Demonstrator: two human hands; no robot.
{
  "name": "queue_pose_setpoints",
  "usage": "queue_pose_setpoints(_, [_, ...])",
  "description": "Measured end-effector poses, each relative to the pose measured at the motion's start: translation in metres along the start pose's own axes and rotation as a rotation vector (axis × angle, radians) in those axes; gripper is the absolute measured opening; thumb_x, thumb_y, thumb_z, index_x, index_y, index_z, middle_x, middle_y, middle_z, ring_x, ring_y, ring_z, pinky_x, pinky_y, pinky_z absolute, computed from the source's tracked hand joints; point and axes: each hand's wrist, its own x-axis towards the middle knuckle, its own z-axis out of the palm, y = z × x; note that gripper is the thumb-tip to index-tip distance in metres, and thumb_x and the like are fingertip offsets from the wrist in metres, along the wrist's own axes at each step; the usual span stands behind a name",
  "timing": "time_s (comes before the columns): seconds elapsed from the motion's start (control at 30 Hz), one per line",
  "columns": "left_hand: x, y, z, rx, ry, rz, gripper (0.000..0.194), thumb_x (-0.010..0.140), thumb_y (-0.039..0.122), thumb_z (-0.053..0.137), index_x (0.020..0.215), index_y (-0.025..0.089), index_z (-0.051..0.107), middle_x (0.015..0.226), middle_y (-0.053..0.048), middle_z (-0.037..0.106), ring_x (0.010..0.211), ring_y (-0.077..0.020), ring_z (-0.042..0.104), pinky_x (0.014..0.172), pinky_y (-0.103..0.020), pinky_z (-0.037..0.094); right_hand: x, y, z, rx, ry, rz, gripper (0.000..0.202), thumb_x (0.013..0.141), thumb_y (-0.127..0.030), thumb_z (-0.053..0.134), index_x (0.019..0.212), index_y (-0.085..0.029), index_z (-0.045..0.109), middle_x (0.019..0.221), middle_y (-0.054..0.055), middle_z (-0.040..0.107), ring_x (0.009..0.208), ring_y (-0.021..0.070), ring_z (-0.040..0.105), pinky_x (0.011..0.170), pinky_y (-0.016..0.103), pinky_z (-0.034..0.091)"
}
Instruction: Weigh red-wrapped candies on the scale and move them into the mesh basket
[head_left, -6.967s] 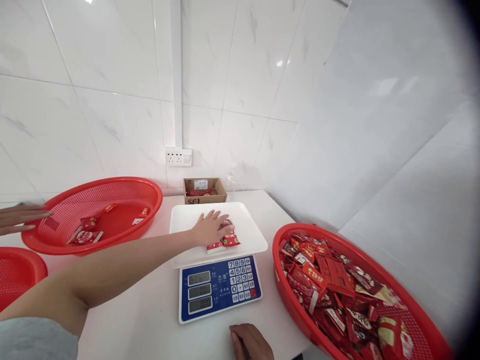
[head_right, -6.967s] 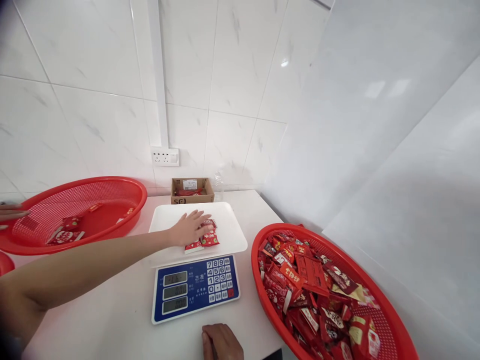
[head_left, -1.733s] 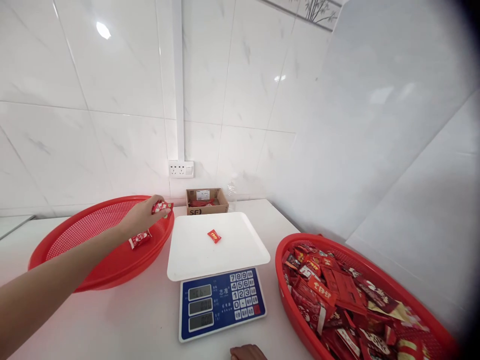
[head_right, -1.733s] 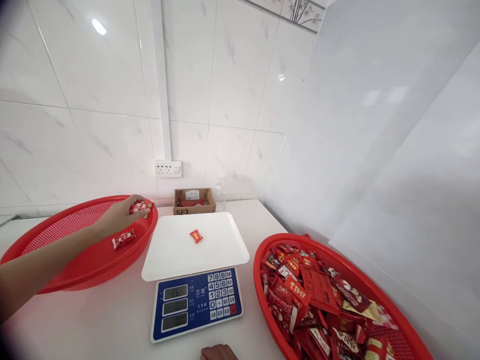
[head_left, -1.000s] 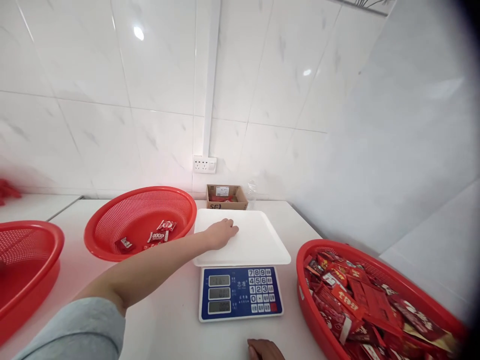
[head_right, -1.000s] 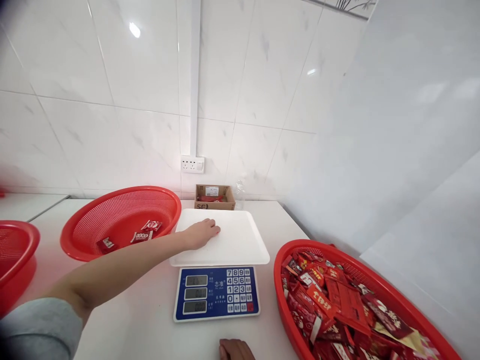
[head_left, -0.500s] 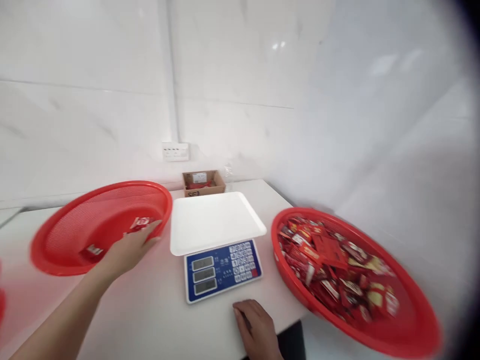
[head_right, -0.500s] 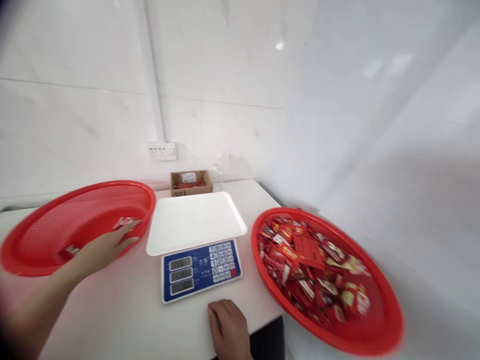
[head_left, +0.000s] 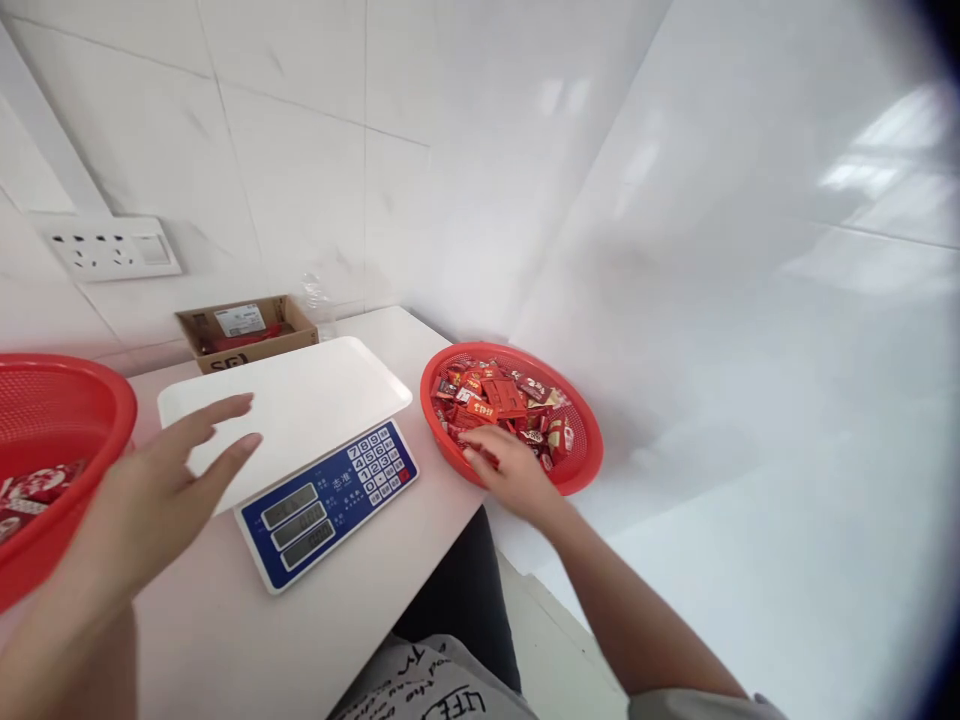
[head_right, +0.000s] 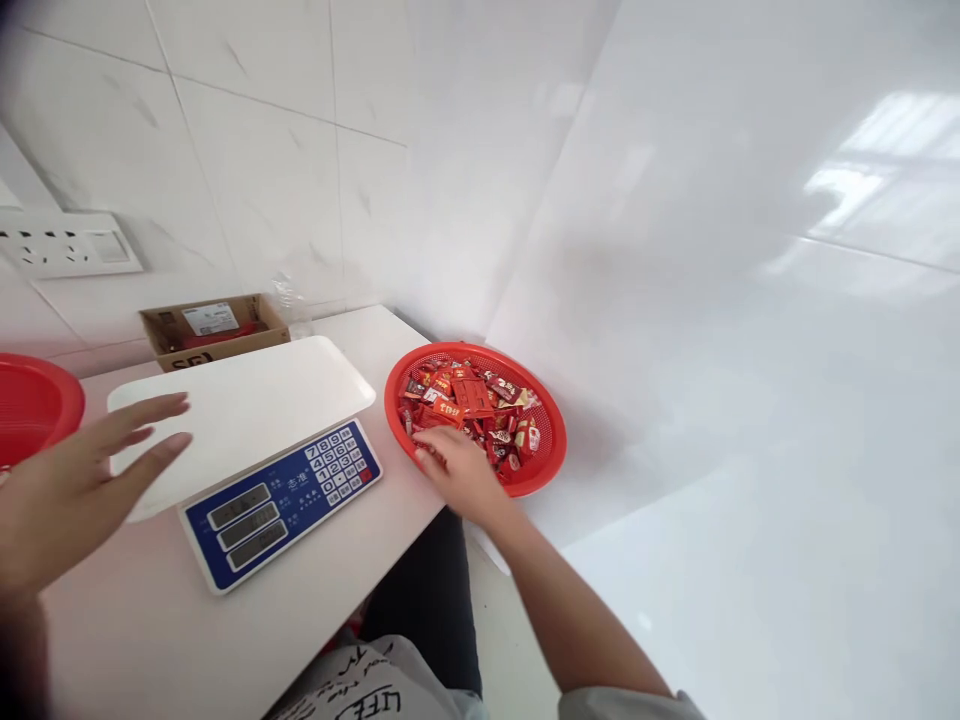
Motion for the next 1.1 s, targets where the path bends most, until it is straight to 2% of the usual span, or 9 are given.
queue_pose_setpoints(0.1, [0.006,0.032,0.012,-0.027,-0.014,0.039,0.045,0.083,0.057,0.045,0.119,0.033,0.058,0.121,0.003,0.066,0.102,-0.0261,0.064,0.066,-0.031,0.052,0.017,0.019,-0.016,-0.044,-0.064,0.142,0.038,0.087,-0.021,0.052,0.125,-0.018,0.059,0.133,0.014,0.054,0.123,0.0288,0.050,0.104,0.046,0.038])
queue_pose_setpoints(0.2, [0.008,0.044,0.020,-0.087,-0.090,0.081,0.047,0.082,0.056,0.047,0.120,0.031,0.059,0.118,0.000,0.068,0.101,-0.0235,0.064,0.063,-0.026,0.052,0.027,0.029,-0.015,-0.033,-0.150,0.218,0.053,0.085,-0.024,0.056,0.137,-0.018,0.047,0.143,0.015,0.045,0.124,0.0305,0.050,0.102,0.046,0.040])
queue_pose_setpoints(0.4, [0.006,0.027,0.024,-0.148,-0.170,0.043,0.049,0.080,0.060,0.048,0.118,0.032,0.060,0.113,-0.001,0.071,0.102,-0.0234,0.065,0.066,-0.025,0.053,0.029,0.036,-0.023,-0.007,-0.361,0.223,0.041,0.081,-0.021,0.060,0.122,-0.023,0.062,0.122,0.007,0.063,0.108,0.0236,0.061,0.094,0.035,0.047])
queue_pose_setpoints(0.5, [0.009,0.016,0.021,-0.184,-0.182,0.017,0.051,0.078,0.062,0.049,0.118,0.032,0.060,0.112,-0.001,0.071,0.103,-0.0236,0.065,0.064,-0.025,0.054,0.029,0.048,-0.037,-0.045,-0.397,0.271,0.038,0.085,-0.017,0.049,0.121,-0.021,0.060,0.118,0.006,0.066,0.102,0.0211,0.064,0.086,0.032,0.051])
queue_pose_setpoints(0.67, [0.014,0.008,0.019,-0.217,-0.172,-0.002,0.052,0.077,0.064,0.048,0.116,0.032,0.060,0.112,-0.002,0.071,0.102,-0.0235,0.066,0.065,-0.026,0.054,0.035,0.067,-0.033,-0.234,-0.525,0.361,0.034,0.075,-0.023,0.062,0.108,-0.013,0.067,0.117,0.016,0.065,0.108,0.0342,0.061,0.091,0.043,0.048])
queue_pose_setpoints(0.8, [0.014,0.012,0.020,-0.217,-0.215,-0.004,0.052,0.076,0.064,0.047,0.115,0.031,0.061,0.110,-0.002,0.072,0.103,-0.0235,0.066,0.067,-0.026,0.055,0.037,0.066,-0.012,-0.343,-0.622,0.400,0.085,0.068,-0.035,0.071,0.143,-0.012,0.038,0.152,0.020,0.031,0.139,0.0428,0.027,0.109,0.051,0.030])
queue_pose_setpoints(0.87, [0.014,0.013,0.020,-0.222,-0.238,0.005,0.052,0.076,0.064,0.048,0.114,0.031,0.061,0.109,-0.002,0.072,0.102,-0.0235,0.066,0.066,-0.026,0.055,0.035,0.064,-0.007,-0.381,-0.659,0.427,0.095,0.070,-0.036,0.068,0.150,-0.013,0.023,0.157,0.019,0.020,0.141,0.0431,0.018,0.111,0.054,0.025])
queue_pose_setpoints(0.97, [0.014,0.011,0.021,-0.222,-0.256,0.016,0.051,0.077,0.063,0.048,0.116,0.032,0.061,0.109,-0.002,0.073,0.102,-0.0232,0.066,0.066,-0.025,0.055,0.033,0.063,-0.007,-0.422,-0.671,0.449,0.097,0.074,-0.038,0.064,0.152,-0.012,0.013,0.156,0.021,0.018,0.138,0.0453,0.026,0.108,0.055,0.027])
queue_pose_setpoints(1.1, [0.014,0.006,0.022,-0.212,-0.247,0.036,0.051,0.078,0.062,0.048,0.118,0.033,0.060,0.109,-0.001,0.073,0.103,-0.0232,0.066,0.068,-0.026,0.055,0.034,0.060,-0.013,-0.424,-0.665,0.458,0.104,0.073,-0.042,0.065,0.152,-0.010,0.006,0.150,0.027,0.030,0.132,0.0426,0.039,0.103,0.050,0.036])
